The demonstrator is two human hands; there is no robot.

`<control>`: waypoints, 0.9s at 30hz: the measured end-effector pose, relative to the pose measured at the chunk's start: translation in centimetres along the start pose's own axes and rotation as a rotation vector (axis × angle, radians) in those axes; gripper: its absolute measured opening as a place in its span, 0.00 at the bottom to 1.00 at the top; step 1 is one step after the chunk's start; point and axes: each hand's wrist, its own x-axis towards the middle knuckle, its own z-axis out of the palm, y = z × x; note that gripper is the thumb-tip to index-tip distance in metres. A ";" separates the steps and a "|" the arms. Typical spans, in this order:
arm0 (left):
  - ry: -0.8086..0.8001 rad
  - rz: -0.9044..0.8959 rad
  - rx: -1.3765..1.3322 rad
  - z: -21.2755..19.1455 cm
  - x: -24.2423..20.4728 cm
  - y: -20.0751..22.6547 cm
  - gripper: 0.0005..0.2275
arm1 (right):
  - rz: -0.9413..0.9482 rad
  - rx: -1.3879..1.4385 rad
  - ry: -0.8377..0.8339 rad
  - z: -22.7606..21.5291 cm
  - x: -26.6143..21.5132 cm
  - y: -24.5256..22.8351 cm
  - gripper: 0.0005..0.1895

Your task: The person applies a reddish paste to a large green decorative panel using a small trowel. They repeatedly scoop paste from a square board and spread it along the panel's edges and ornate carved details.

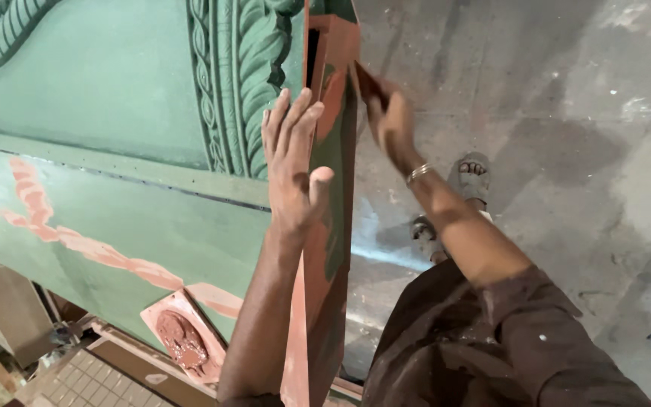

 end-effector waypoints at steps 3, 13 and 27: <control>0.073 -0.034 -0.094 0.1 -0.2 -0.1 0.41 | 0.121 0.055 0.069 1.1 2.8 0.0 0.15; 0.169 -0.007 -0.328 -0.2 -1.0 -1.0 0.41 | -0.296 -0.173 -0.162 1.3 -9.2 -5.1 0.19; 0.247 0.058 -0.027 -0.9 -8.8 -2.7 0.35 | -0.519 -0.404 -0.308 2.1 -18.5 -4.1 0.26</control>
